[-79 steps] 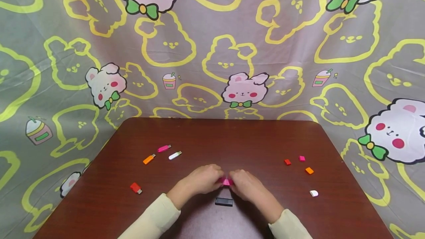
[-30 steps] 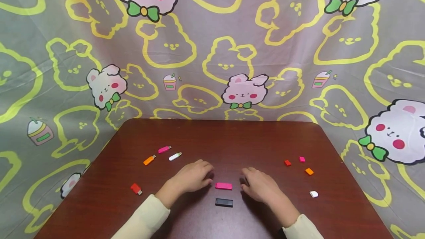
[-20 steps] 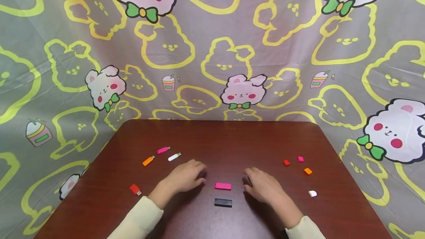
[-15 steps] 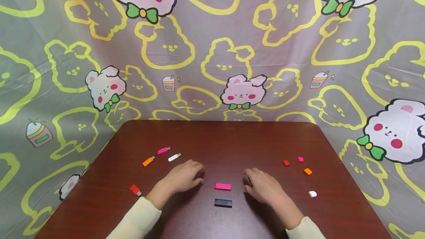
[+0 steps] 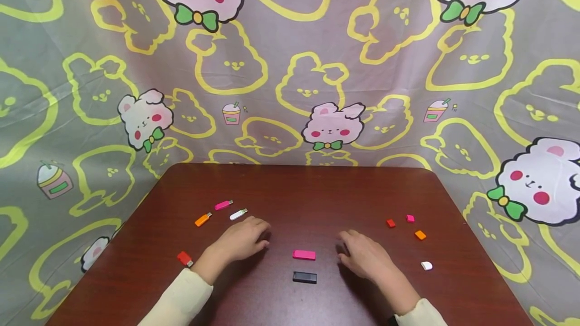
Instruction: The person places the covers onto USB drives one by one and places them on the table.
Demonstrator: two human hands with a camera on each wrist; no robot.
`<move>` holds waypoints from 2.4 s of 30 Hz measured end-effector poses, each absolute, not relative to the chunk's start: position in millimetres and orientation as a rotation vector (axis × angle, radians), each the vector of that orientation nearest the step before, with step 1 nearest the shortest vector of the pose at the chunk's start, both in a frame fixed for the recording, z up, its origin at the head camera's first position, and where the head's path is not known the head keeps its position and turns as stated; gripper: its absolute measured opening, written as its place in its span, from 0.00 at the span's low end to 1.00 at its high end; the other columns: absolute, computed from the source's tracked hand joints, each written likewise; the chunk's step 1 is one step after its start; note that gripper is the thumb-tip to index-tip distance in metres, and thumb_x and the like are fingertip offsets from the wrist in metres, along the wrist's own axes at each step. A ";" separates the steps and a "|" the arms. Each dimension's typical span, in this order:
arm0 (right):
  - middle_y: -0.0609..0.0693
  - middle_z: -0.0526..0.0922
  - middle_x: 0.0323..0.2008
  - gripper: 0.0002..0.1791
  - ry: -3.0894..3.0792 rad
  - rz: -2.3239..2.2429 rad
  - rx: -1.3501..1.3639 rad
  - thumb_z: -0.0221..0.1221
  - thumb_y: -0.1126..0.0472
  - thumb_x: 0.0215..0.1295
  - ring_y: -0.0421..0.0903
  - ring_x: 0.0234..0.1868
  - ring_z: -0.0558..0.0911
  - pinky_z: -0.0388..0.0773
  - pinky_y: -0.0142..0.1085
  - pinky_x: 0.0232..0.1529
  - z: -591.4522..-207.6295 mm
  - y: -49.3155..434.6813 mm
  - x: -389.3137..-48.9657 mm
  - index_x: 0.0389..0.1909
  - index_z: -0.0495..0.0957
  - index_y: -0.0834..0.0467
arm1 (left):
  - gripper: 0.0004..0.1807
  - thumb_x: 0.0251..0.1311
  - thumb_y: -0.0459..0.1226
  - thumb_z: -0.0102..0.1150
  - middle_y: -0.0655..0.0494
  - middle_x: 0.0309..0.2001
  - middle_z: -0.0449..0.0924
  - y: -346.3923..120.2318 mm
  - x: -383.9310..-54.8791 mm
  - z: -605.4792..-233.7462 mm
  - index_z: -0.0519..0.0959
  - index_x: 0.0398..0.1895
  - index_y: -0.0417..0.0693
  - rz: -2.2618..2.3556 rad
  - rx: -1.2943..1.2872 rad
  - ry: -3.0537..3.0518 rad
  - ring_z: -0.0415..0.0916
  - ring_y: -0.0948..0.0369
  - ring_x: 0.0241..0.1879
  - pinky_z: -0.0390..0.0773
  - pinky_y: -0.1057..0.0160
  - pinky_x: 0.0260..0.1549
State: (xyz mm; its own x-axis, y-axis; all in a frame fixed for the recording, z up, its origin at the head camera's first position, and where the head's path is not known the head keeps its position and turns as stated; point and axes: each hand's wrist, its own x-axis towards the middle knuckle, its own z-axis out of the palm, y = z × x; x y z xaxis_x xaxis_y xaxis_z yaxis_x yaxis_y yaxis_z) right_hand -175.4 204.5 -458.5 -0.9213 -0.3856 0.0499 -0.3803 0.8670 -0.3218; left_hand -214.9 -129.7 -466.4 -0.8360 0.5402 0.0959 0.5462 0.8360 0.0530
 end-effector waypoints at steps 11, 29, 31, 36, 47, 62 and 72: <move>0.55 0.83 0.50 0.23 3.038 -0.546 -0.615 0.72 0.59 0.56 0.55 0.51 0.82 0.79 0.54 0.50 -459.3 223.0 -175.7 0.53 0.80 0.59 | 0.19 0.59 0.44 0.69 0.49 0.49 0.84 -146.9 -220.5 -464.7 0.82 0.50 0.45 -0.109 -0.795 -2.877 0.80 0.50 0.56 0.75 0.50 0.60; 0.56 0.83 0.48 0.23 3.075 -0.555 -0.643 0.72 0.61 0.55 0.57 0.50 0.82 0.79 0.55 0.51 -461.9 244.8 -171.6 0.52 0.80 0.62 | 0.19 0.59 0.44 0.70 0.50 0.50 0.84 -159.0 -224.3 -464.3 0.82 0.50 0.46 -0.096 -0.708 -2.905 0.78 0.49 0.54 0.79 0.50 0.52; 0.55 0.83 0.48 0.23 3.073 -0.560 -0.634 0.73 0.60 0.55 0.56 0.50 0.82 0.79 0.55 0.52 -461.8 247.3 -171.2 0.51 0.80 0.62 | 0.19 0.59 0.43 0.70 0.49 0.51 0.84 -160.1 -224.9 -463.3 0.82 0.51 0.45 -0.109 -0.693 -2.915 0.77 0.49 0.54 0.80 0.49 0.50; 0.56 0.83 0.50 0.23 3.056 -0.573 -0.593 0.73 0.60 0.55 0.57 0.52 0.82 0.77 0.56 0.53 -461.1 254.2 -171.2 0.52 0.80 0.61 | 0.21 0.59 0.43 0.70 0.45 0.55 0.82 -163.6 -226.3 -461.6 0.81 0.53 0.44 -0.109 -0.651 -2.935 0.77 0.48 0.54 0.80 0.48 0.50; 0.57 0.83 0.48 0.23 3.080 -0.595 -0.579 0.72 0.63 0.53 0.59 0.52 0.81 0.76 0.57 0.54 -463.5 274.4 -171.1 0.50 0.80 0.63 | 0.24 0.57 0.44 0.71 0.47 0.50 0.83 -178.7 -229.4 -462.3 0.80 0.54 0.42 -0.061 -0.517 -2.962 0.77 0.48 0.50 0.80 0.47 0.47; 0.58 0.83 0.48 0.24 3.062 -0.547 -0.495 0.73 0.61 0.53 0.61 0.52 0.81 0.75 0.59 0.54 -465.8 291.4 -169.9 0.51 0.80 0.64 | 0.19 0.56 0.40 0.71 0.45 0.45 0.83 -194.7 -237.0 -463.2 0.79 0.47 0.41 -0.122 -0.466 -2.984 0.80 0.45 0.47 0.79 0.39 0.45; 0.59 0.83 0.46 0.24 3.070 -0.519 -0.467 0.73 0.62 0.52 0.62 0.51 0.81 0.76 0.59 0.52 -466.7 307.1 -168.5 0.49 0.80 0.65 | 0.13 0.56 0.38 0.70 0.46 0.40 0.82 -193.8 -248.4 -458.9 0.77 0.39 0.44 -0.126 -0.440 -3.019 0.80 0.46 0.44 0.81 0.44 0.39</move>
